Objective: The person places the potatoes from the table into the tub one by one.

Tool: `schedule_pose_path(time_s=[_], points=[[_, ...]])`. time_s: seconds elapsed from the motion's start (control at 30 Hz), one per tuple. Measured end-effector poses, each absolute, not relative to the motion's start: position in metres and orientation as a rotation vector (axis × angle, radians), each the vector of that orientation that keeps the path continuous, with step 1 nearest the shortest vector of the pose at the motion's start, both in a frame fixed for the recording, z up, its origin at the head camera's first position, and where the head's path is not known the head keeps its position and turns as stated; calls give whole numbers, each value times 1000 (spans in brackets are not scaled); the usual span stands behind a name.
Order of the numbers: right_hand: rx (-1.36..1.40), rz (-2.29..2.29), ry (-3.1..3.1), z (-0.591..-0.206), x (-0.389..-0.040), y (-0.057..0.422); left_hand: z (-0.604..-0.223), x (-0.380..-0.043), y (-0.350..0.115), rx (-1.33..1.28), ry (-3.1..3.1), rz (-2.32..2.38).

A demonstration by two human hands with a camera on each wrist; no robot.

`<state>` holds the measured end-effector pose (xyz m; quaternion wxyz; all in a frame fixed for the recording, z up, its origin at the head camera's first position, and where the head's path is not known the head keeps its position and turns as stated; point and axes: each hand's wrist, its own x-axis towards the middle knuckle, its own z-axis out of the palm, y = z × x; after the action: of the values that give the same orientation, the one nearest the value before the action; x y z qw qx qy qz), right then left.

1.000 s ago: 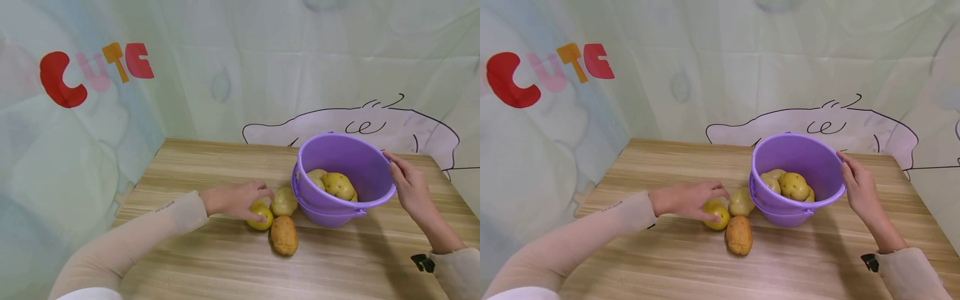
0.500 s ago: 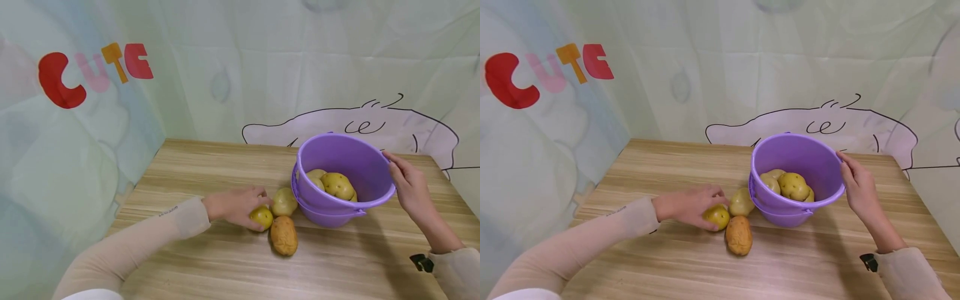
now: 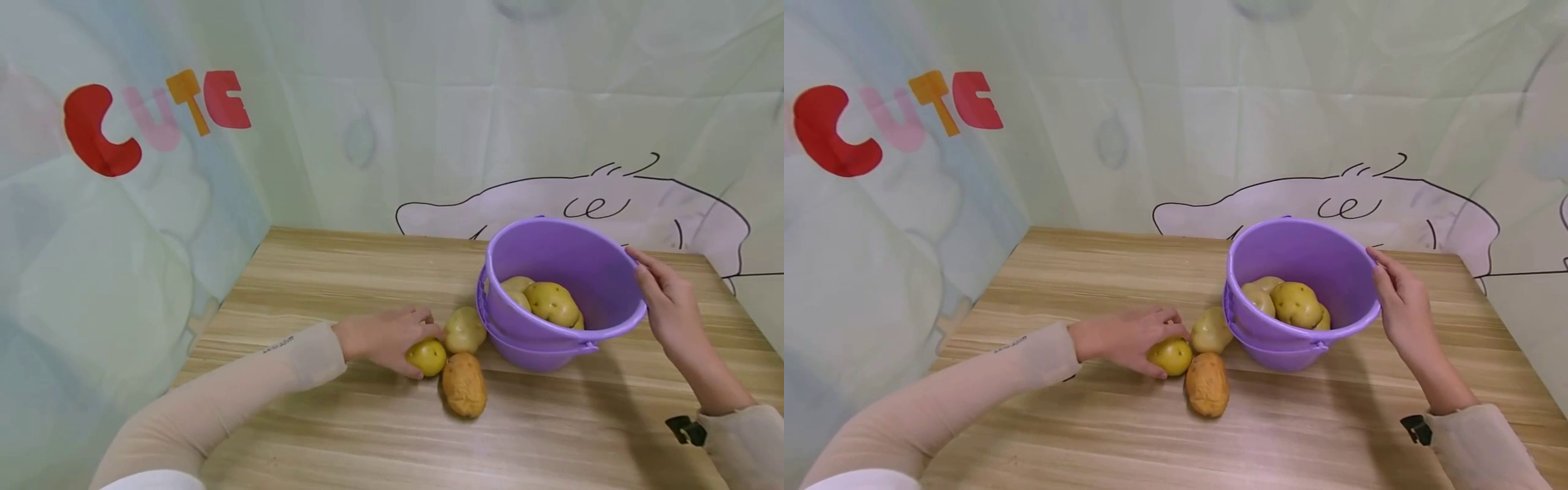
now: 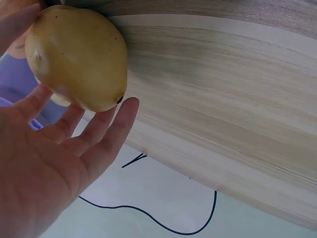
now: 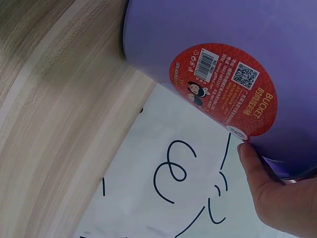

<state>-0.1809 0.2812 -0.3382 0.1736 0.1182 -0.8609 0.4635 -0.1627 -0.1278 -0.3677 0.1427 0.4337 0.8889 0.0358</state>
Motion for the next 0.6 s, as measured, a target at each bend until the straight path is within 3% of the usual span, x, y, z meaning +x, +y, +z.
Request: schedule_pose_path(time_s=[0.6], points=[[356, 1296, -2451, -339, -181, 282, -371, -167, -128, 1211, 2524, 177]])
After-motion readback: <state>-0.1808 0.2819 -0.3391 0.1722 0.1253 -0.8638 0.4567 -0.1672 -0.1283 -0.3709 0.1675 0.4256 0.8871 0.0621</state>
